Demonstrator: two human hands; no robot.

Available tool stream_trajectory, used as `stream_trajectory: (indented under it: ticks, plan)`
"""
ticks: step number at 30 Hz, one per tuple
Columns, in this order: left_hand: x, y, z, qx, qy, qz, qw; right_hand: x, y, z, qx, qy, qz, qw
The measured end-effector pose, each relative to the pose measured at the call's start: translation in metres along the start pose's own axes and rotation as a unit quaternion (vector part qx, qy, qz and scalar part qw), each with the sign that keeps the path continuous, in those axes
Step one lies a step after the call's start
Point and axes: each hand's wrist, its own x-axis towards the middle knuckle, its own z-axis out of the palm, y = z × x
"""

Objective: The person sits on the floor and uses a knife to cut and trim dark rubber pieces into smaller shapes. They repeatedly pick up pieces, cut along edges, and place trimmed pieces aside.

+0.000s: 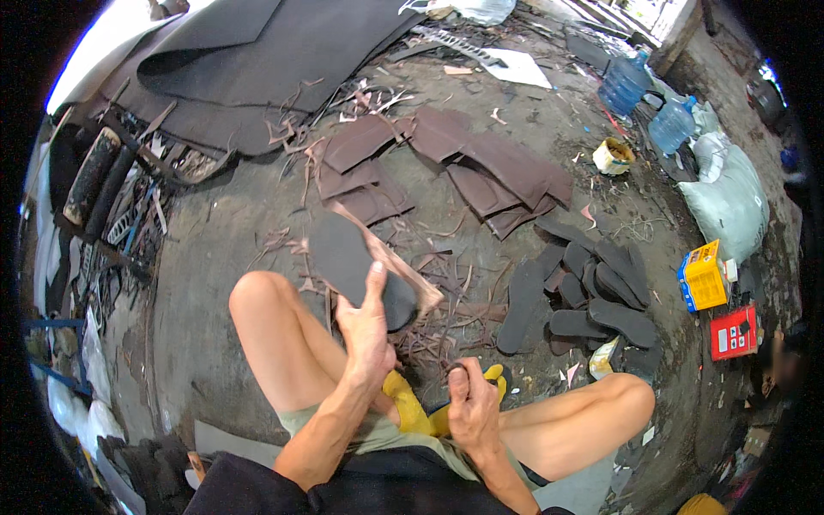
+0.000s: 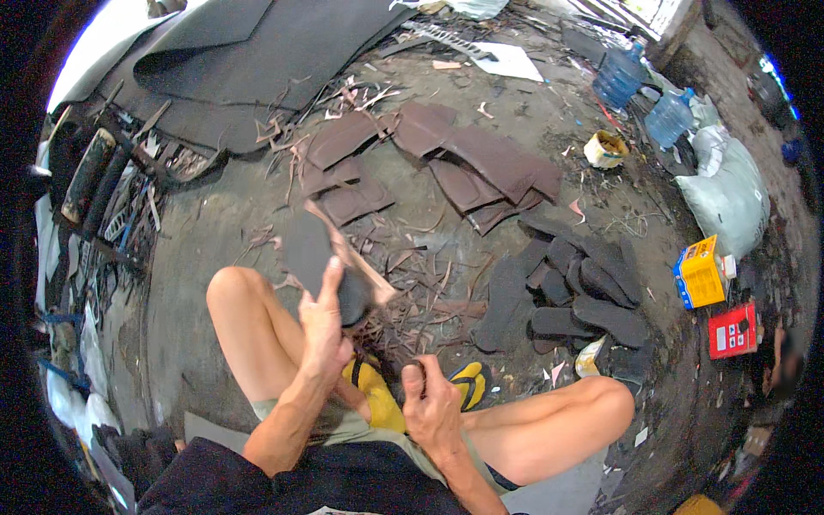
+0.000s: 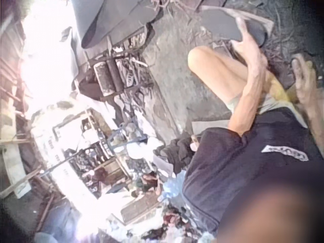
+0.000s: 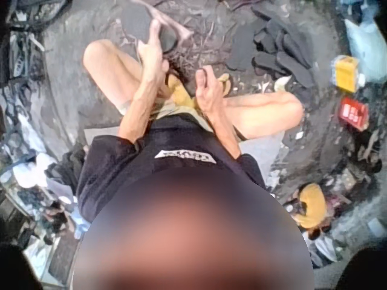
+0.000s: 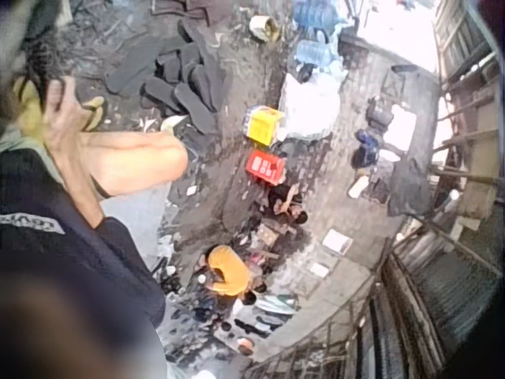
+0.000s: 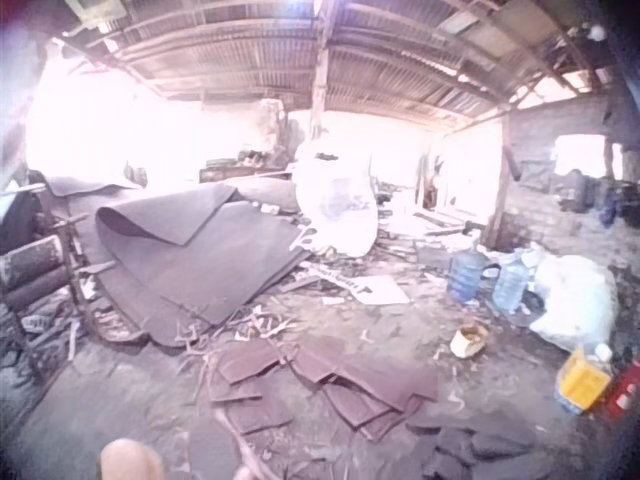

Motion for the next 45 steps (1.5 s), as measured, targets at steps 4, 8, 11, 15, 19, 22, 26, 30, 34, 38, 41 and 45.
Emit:
stream_trajectory:
  ticks: [4, 8, 11, 15, 19, 22, 26, 30, 34, 38, 41, 45]
  plan:
    - [-0.022, 0.045, -0.003, -0.048, 0.061, -0.005, 0.997, -0.023, -0.006, 0.015, -0.014, -0.013, -0.031, 0.999]
    - [-0.030, 0.062, 0.004, -0.079, 0.078, -0.005, 0.994, -0.044, -0.001, 0.015, -0.026, -0.035, -0.002, 0.999]
    - [-0.036, 0.068, 0.004, -0.082, 0.054, -0.013, 0.995, -0.049, 0.004, 0.014, -0.045, -0.039, 0.013, 0.998]
    - [-0.043, 0.073, 0.003, -0.095, 0.040, -0.038, 0.994, -0.045, 0.006, 0.023, -0.062, 0.002, -0.045, 0.997]
    - [-0.041, 0.071, 0.011, -0.127, 0.065, -0.029, 0.989, -0.042, 0.001, 0.040, -0.041, 0.000, -0.017, 0.999]
    - [-0.038, 0.068, 0.018, -0.144, 0.073, -0.016, 0.987, -0.035, -0.008, 0.047, -0.042, 0.033, -0.032, 0.998]
    - [-0.043, 0.065, 0.020, -0.147, 0.063, -0.017, 0.987, -0.016, -0.028, 0.043, -0.035, 0.040, -0.045, 0.998]
    - [-0.046, 0.066, 0.011, -0.093, 0.065, -0.038, 0.993, -0.007, -0.044, 0.026, -0.039, -0.016, -0.018, 0.999]
    - [-0.044, 0.069, -0.006, -0.094, 0.032, -0.041, 0.994, -0.024, -0.049, 0.016, -0.023, -0.074, 0.018, 0.997]
    - [-0.051, 0.071, -0.019, -0.085, 0.026, -0.071, 0.994, -0.031, -0.043, 0.014, -0.064, -0.058, -0.001, 0.996]
    - [-0.055, 0.073, -0.024, -0.076, 0.005, -0.065, 0.995, -0.025, -0.044, 0.018, -0.073, -0.075, -0.007, 0.994]
    - [-0.058, 0.070, -0.028, -0.073, -0.006, -0.033, 0.997, -0.012, -0.062, 0.015, -0.101, -0.042, -0.044, 0.993]
